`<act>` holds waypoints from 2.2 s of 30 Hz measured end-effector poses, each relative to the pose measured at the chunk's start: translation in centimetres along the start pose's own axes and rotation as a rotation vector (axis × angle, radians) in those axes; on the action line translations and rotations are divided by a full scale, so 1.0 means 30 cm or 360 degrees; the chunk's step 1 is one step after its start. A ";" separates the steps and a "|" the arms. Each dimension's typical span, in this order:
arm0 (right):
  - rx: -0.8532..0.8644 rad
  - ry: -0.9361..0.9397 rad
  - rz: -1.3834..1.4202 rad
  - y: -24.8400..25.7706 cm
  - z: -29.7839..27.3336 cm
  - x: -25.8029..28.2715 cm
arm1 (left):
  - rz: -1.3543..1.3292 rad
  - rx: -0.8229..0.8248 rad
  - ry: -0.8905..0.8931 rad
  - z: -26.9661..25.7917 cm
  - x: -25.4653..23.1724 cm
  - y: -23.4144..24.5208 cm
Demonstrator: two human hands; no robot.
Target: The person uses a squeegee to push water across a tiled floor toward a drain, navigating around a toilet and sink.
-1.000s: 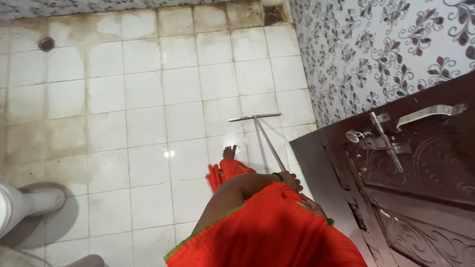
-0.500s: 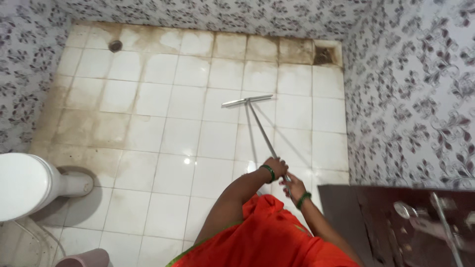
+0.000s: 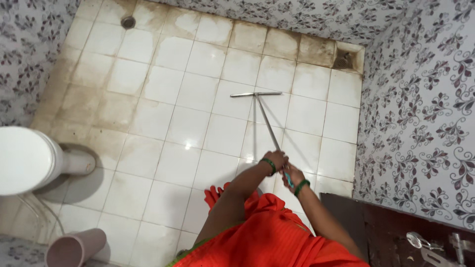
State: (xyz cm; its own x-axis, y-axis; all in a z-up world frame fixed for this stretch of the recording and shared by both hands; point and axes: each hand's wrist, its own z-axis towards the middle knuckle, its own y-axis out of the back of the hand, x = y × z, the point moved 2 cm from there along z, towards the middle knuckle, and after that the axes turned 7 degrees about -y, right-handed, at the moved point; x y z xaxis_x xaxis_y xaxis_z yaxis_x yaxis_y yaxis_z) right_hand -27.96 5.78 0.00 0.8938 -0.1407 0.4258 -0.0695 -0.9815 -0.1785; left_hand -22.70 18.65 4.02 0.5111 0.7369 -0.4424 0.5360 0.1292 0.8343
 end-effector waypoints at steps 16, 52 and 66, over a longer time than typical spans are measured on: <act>-0.0083 0.0192 -0.0910 0.621 -0.484 -0.681 | -0.0077 0.0490 -0.0675 -0.183 -0.710 -0.610; 0.0177 -0.0002 -0.0529 -0.541 0.199 0.078 | -0.0185 -0.0285 0.0551 -0.355 0.458 0.065; 0.0137 0.0146 -0.1209 0.308 -0.241 -0.300 | -0.0369 0.0054 -0.0134 -0.210 -0.299 -0.407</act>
State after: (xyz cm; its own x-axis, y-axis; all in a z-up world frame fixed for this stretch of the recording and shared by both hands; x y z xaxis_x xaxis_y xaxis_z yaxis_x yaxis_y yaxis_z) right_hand -39.84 -2.96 0.95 0.6419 0.5537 0.5304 0.5866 -0.8001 0.1255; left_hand -38.07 14.65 -0.13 0.4254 0.6319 -0.6479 0.6671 0.2648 0.6963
